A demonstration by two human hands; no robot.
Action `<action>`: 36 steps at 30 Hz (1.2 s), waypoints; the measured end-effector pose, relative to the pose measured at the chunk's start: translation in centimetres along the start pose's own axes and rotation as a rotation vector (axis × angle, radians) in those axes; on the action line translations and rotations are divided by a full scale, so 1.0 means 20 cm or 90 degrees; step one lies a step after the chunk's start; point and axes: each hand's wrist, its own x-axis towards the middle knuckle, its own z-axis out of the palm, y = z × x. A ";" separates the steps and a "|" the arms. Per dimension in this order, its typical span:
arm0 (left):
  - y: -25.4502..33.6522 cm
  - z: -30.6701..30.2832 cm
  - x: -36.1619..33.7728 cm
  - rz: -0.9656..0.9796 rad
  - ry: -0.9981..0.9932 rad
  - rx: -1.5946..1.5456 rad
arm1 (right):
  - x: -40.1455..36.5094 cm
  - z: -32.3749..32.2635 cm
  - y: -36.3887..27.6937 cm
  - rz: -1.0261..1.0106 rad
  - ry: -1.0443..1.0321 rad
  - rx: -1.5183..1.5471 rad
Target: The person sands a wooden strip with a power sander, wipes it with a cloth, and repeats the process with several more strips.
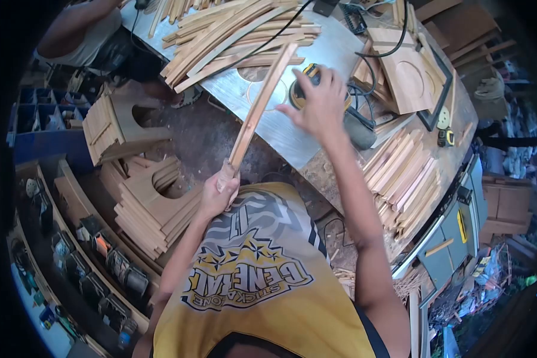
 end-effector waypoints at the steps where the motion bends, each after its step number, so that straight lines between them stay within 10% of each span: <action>1: 0.00 0.02 -0.01 -0.036 0.015 0.058 | 0.01 0.04 0.10 -0.006 -0.069 -0.049; 7: -0.06 0.16 0.04 -0.217 0.060 0.098 | 0.12 0.03 0.35 0.096 -0.365 0.120; 36: -0.09 0.14 0.28 -0.296 -0.078 0.316 | -0.14 -0.09 -0.27 -0.082 -0.289 0.052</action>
